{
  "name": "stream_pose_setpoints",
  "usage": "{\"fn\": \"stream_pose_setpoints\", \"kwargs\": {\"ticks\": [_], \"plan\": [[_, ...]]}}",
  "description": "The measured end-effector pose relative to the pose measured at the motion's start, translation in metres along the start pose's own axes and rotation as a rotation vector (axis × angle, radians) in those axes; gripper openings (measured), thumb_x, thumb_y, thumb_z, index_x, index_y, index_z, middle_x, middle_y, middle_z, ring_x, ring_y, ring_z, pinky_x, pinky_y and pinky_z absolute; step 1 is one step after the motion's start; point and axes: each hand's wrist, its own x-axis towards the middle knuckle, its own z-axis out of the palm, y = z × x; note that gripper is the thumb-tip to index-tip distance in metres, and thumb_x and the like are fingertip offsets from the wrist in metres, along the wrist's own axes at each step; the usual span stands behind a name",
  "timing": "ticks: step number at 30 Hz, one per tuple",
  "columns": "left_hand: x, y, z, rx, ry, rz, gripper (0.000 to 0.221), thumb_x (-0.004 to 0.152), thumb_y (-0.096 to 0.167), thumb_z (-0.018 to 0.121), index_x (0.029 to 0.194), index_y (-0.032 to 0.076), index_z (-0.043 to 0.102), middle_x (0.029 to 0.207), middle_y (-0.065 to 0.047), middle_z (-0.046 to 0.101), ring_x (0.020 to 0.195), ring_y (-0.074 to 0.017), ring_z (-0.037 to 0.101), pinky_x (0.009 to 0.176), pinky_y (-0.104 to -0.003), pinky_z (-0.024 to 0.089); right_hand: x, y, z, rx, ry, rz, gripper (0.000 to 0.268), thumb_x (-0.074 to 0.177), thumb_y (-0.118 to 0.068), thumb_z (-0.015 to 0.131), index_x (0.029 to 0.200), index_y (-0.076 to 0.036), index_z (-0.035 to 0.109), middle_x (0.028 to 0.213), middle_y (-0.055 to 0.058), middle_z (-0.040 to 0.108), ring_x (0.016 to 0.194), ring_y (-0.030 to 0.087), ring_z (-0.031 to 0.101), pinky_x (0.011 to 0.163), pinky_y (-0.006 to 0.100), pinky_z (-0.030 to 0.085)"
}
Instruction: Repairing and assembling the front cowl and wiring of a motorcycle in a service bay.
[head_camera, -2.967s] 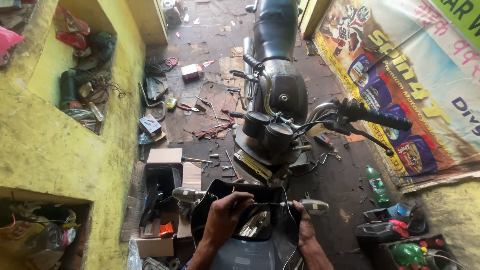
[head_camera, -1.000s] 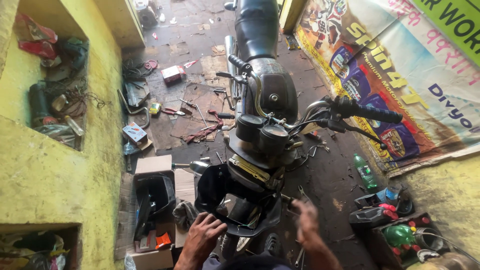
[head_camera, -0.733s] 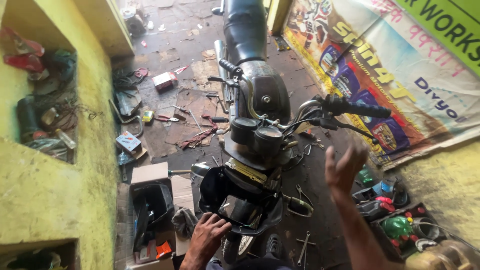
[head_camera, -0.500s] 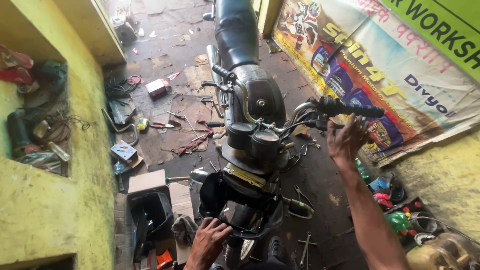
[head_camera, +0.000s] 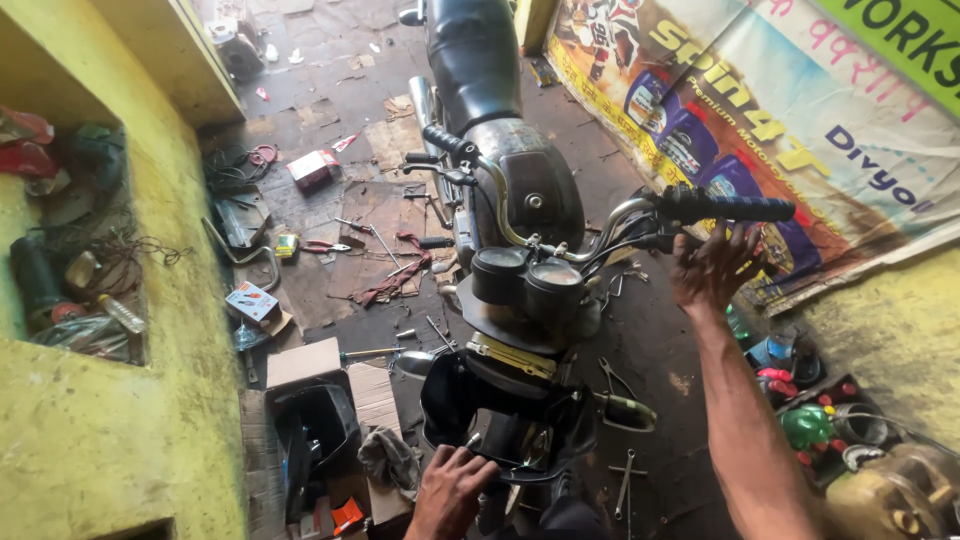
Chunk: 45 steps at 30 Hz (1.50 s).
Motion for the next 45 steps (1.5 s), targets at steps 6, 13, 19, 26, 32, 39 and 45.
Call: {"fn": "stream_pose_setpoints", "kwargs": {"ticks": [6,13,19,26,32,39,45], "plan": [[0.024,0.024,0.004,-0.041,-0.055,-0.054,0.027,0.079,-0.002,0.063,0.103,0.009,0.069,0.095,-0.002,0.074,0.093,-0.0204,0.068,0.086,-0.04,0.048,0.027,0.049,0.037,-0.014,-0.038,-0.076,0.091,0.102,-0.074,0.016,0.154,-0.001,0.035,0.159,0.03,0.032,0.159,0.045,0.016,0.127,0.069,0.003],[0.073,0.066,0.04,0.024,0.046,-0.007,0.015,0.086,0.017,0.068,0.1,0.01,0.07,0.087,-0.004,0.072,0.086,-0.0229,0.069,0.08,-0.045,0.049,0.07,0.077,0.072,0.165,-0.052,-0.254,0.081,0.11,-0.063,0.027,0.16,0.002,0.03,0.155,0.032,0.035,0.151,0.049,0.022,0.122,0.068,0.007],[0.119,0.127,0.086,0.01,0.035,-0.105,0.019,0.076,0.014,0.071,0.094,0.012,0.071,0.08,-0.002,0.072,0.081,-0.0195,0.071,0.083,-0.044,0.052,0.108,0.1,0.118,0.291,-0.101,-0.372,0.066,0.113,-0.053,0.031,0.156,-0.003,0.034,0.155,0.029,0.036,0.15,0.045,0.026,0.123,0.065,0.012],[0.157,0.17,0.118,-0.044,-0.006,-0.2,0.033,0.077,0.011,0.071,0.11,0.011,0.076,0.087,-0.002,0.076,0.083,-0.0192,0.072,0.072,-0.038,0.05,0.128,0.092,0.13,0.283,-0.274,-0.3,0.068,0.11,-0.05,0.027,0.16,-0.004,0.032,0.165,0.023,0.03,0.155,0.043,0.019,0.124,0.064,0.007],[0.183,0.176,0.081,-0.006,0.038,-0.29,0.031,0.08,0.01,0.071,0.111,0.012,0.074,0.103,-0.004,0.079,0.092,-0.0189,0.073,0.079,-0.04,0.05,0.098,0.098,0.148,0.395,-0.137,-0.228,0.066,0.114,-0.048,0.035,0.159,-0.001,0.035,0.168,0.03,0.028,0.159,0.043,0.016,0.131,0.06,0.019],[0.179,0.163,0.045,-0.091,-0.096,-0.38,0.034,0.073,0.003,0.073,0.104,0.017,0.073,0.099,-0.004,0.079,0.096,-0.023,0.074,0.085,-0.043,0.048,0.017,0.041,0.026,0.596,-0.236,-0.141,0.045,0.106,-0.027,0.056,0.141,0.002,0.054,0.133,0.025,0.058,0.12,0.034,0.058,0.104,0.049,0.051],[0.146,0.146,0.096,-0.182,-0.18,-0.237,0.029,0.078,0.014,0.078,0.107,0.017,0.073,0.091,-0.007,0.079,0.082,-0.0299,0.075,0.069,-0.046,0.058,-0.061,0.01,-0.011,0.907,-0.951,-0.524,0.024,0.092,-0.023,0.072,0.109,-0.007,0.078,0.101,0.012,0.078,0.089,0.026,0.077,0.078,0.038,0.062]]}}
